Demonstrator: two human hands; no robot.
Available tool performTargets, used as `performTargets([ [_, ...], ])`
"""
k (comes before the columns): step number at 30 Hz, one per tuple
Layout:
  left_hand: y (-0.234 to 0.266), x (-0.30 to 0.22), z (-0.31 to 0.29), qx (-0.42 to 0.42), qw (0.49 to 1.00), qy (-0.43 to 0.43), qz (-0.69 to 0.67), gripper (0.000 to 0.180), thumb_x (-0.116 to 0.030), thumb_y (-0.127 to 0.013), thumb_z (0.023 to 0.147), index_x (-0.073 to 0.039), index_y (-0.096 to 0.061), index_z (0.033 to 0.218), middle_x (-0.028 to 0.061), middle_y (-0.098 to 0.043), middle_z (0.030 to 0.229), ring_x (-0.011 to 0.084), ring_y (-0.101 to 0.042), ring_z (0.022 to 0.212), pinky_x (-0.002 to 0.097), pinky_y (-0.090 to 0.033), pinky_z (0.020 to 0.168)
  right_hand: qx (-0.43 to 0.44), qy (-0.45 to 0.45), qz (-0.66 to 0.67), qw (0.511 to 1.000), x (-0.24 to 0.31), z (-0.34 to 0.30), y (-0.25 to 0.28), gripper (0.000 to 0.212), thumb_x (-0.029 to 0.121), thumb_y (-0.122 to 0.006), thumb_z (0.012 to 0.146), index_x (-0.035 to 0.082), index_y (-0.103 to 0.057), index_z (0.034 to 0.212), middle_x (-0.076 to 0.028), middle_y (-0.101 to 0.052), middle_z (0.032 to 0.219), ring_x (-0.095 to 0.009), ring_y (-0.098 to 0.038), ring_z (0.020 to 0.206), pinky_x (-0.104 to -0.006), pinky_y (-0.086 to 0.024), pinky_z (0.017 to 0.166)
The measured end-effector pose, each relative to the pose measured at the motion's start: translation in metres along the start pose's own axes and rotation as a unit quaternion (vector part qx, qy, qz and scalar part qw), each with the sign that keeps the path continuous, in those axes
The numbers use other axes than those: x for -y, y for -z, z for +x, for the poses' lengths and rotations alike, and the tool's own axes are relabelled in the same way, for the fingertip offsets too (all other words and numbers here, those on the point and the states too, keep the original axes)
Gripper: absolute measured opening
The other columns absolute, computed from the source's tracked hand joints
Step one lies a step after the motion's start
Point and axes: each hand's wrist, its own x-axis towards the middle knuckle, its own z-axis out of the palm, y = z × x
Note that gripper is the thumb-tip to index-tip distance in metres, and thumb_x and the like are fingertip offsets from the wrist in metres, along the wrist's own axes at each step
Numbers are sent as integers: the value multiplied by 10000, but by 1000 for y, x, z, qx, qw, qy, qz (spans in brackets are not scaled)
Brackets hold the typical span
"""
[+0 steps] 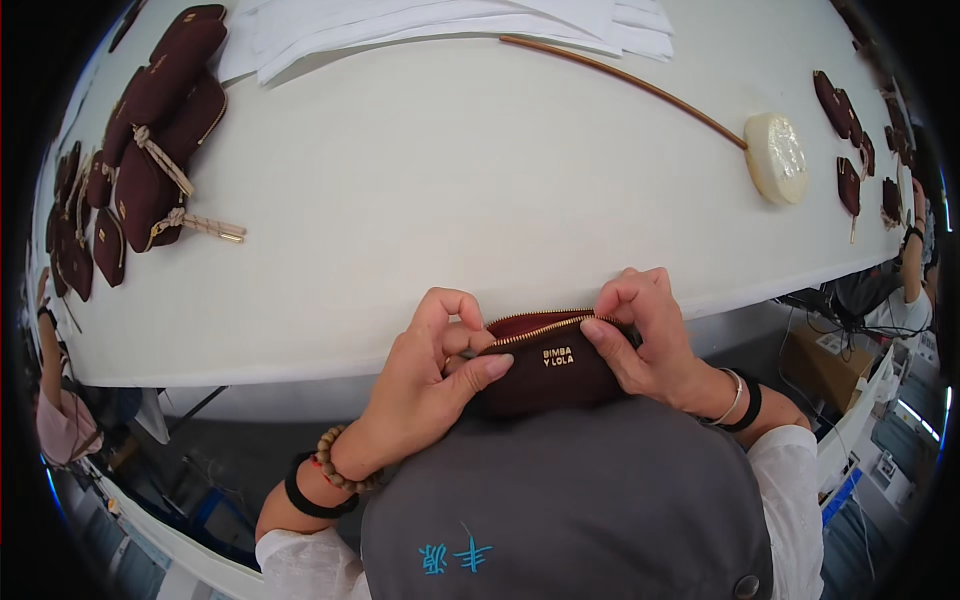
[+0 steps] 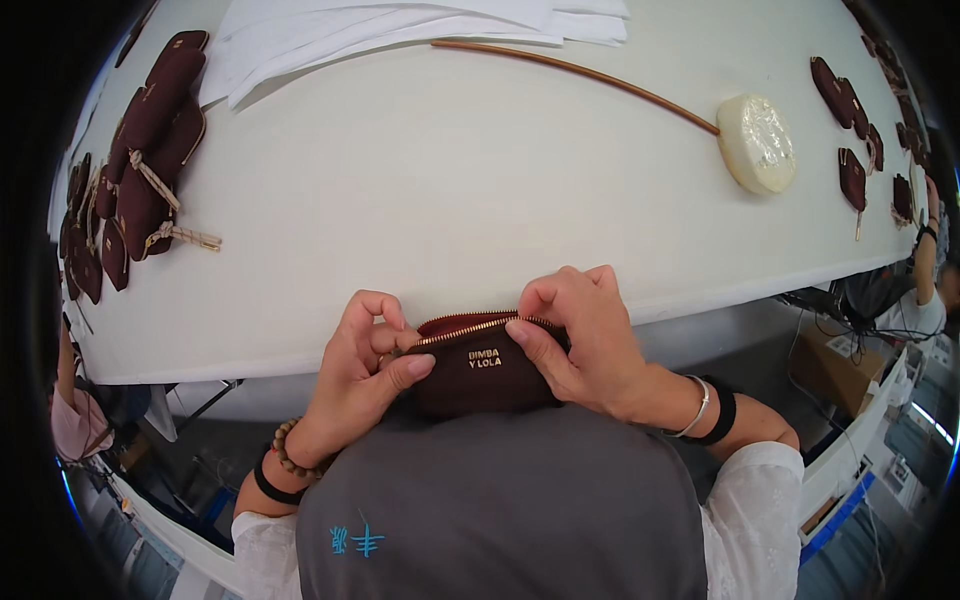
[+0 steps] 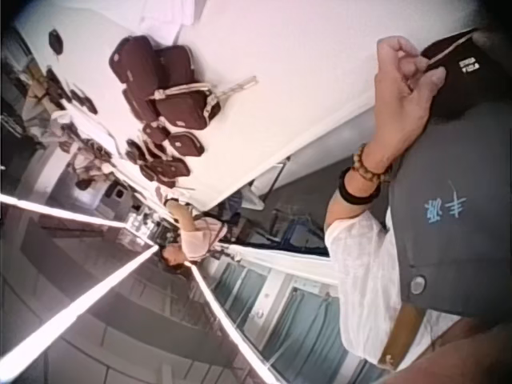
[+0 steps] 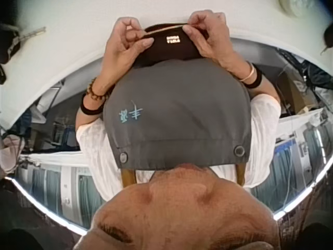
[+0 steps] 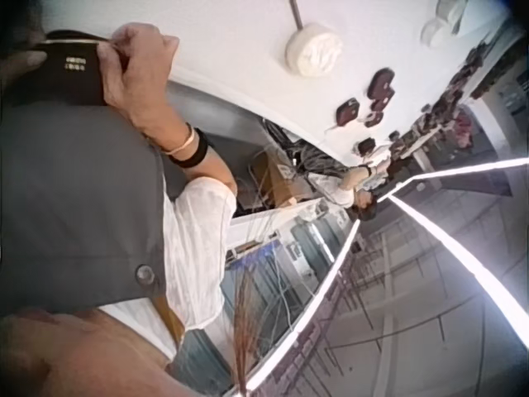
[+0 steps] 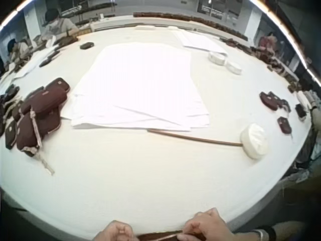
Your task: The person repeatedly picks up small maroon pouches, opens them, and stuffs white tissue paper inside to maintain shape. They use a thin wooden stick to push the paper deeper into the pouches. The person then zips the pouches closed and places them on the table.
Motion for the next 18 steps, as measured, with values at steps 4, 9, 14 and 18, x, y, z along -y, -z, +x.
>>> performTargets([
  [4, 4, -31, 16, -6, 995, -25, -100, 287, -58, -599, 936, -62, -366, 1104, -34, -556, 754, 15, -477, 710, 171, -378, 640, -80, -46, 73, 993, 4, 15, 5, 206, 89, -663, 880, 52, -502, 1002, 10, -516, 613, -122, -407, 623, -279, -361, 729],
  [9, 1, -48, 34, -94, 987, -119, -60, 738, -129, -686, 881, -32, -210, 1437, 143, -506, 1268, 127, -529, 1036, 263, -471, 850, -99, -142, 290, 941, 13, 54, 20, 236, 139, -554, 971, 14, -440, 1135, -2, -607, 710, -54, -492, 681, -210, -401, 660],
  [14, -18, -40, 42, -156, 964, -110, -187, 847, -32, -727, 810, -4, -181, 1457, 185, -439, 1370, 225, -496, 1216, 358, -445, 1004, -51, -160, 258, 952, 14, 52, 10, 297, 163, -553, 968, 21, -451, 1209, -29, -646, 768, -88, -554, 738, -251, -431, 738],
  [18, -9, -38, 42, -152, 957, -183, -163, 663, 24, -725, 791, 10, -386, 1361, 152, -538, 1265, 205, -546, 1151, 344, -452, 1002, 17, 13, 53, 998, 17, 55, 20, 245, 161, -626, 911, 9, -619, 1103, -41, -678, 897, -169, -593, 824, -310, -444, 758],
])
